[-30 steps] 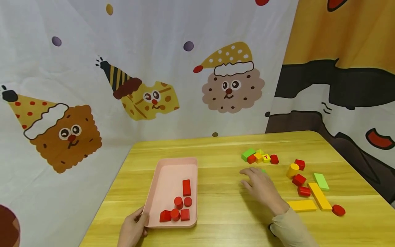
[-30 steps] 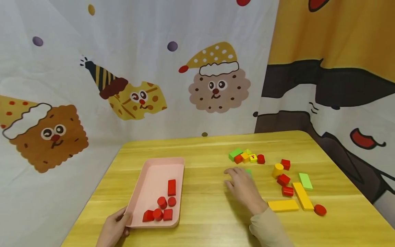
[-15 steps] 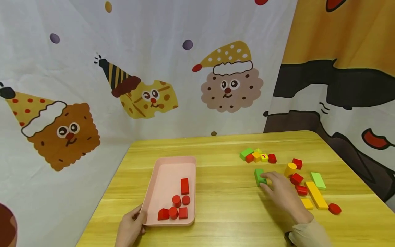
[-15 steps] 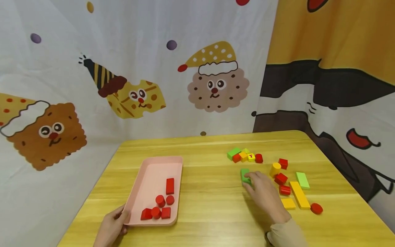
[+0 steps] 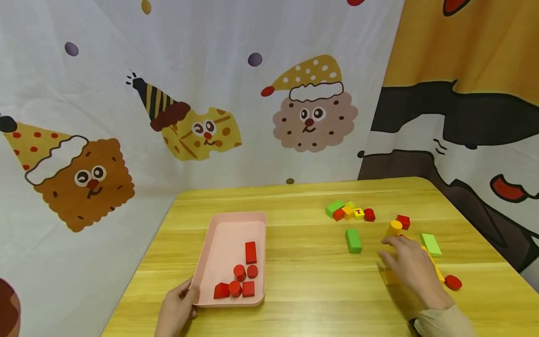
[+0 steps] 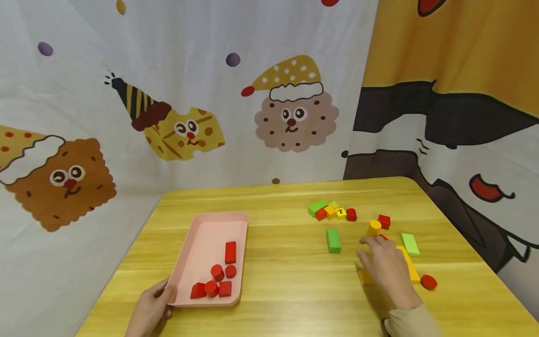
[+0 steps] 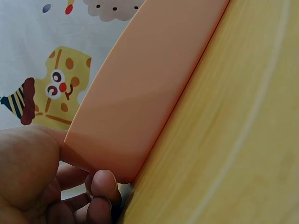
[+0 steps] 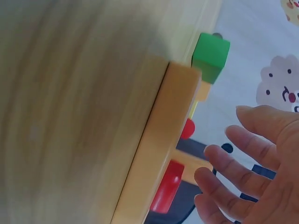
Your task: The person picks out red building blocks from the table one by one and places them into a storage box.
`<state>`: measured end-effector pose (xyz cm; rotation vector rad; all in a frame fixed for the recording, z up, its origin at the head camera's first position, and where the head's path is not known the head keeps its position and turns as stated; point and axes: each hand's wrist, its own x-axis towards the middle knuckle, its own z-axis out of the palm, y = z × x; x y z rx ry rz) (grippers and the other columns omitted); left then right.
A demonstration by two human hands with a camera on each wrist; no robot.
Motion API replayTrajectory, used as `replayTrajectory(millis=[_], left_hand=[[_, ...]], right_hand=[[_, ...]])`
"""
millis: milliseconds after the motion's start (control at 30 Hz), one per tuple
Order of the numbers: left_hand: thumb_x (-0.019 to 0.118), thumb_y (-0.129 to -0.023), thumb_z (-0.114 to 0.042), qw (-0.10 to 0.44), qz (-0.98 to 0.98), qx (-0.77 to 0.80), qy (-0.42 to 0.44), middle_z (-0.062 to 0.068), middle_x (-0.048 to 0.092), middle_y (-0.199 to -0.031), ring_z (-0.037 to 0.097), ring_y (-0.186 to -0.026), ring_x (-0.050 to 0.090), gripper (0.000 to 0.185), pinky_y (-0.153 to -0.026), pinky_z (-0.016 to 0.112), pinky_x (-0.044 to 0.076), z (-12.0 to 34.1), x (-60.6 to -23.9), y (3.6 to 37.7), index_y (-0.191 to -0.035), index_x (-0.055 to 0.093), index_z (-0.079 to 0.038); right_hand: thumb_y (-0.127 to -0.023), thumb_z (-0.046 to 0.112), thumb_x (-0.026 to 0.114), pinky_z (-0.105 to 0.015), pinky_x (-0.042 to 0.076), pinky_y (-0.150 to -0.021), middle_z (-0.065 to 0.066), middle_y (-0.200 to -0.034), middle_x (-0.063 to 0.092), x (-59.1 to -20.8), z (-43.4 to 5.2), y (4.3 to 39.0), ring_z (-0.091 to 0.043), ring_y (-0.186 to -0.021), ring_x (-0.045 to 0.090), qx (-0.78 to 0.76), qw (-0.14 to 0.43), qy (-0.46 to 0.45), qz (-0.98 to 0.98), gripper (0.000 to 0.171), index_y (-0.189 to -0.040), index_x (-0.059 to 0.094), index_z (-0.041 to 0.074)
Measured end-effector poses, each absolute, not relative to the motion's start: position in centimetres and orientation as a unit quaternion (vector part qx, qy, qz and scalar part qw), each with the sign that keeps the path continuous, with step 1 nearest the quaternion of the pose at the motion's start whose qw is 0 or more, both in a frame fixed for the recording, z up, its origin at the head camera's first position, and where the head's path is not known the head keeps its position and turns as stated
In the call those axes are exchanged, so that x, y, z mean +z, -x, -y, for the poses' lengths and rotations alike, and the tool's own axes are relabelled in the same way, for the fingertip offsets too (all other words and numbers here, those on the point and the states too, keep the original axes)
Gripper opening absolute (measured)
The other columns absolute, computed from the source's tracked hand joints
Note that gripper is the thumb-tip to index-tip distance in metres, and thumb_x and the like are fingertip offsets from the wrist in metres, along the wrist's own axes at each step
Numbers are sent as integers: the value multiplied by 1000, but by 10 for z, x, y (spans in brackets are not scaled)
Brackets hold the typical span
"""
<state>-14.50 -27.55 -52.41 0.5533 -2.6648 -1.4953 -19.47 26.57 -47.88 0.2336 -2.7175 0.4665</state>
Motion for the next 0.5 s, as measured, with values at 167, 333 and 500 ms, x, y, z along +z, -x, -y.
replayTrajectory(millis=[167, 333, 500], left_hand=[[53, -97, -20, 20, 856, -484, -179, 7, 58, -78, 18, -53, 55, 46, -45, 28, 48, 275, -523, 145, -136, 52, 4], [53, -97, -20, 19, 858, -482, -176, 6, 58, -77, 18, -52, 54, 47, -45, 28, 48, 276, -523, 145, -136, 51, 5], [53, -97, -22, 19, 860, -478, -178, 6, 57, -77, 18, -52, 54, 48, -46, 29, 48, 277, -523, 145, -137, 51, 5]], right_hand=[[-84, 16, 75, -58, 46, -68, -26, -105, 61, -475, -278, 192, -45, -89, 56, 149, 147, -44, 977, 31, -108, 66, -1], [-81, 13, 76, -55, 47, -58, -23, -93, 59, -472, -290, 191, -42, -75, 55, 134, 126, -15, 983, 32, -106, 65, -3], [-82, 12, 74, -48, 47, -54, -17, -85, 59, -472, -298, 194, -34, -67, 55, 135, 95, 4, 986, 29, -104, 65, -4]])
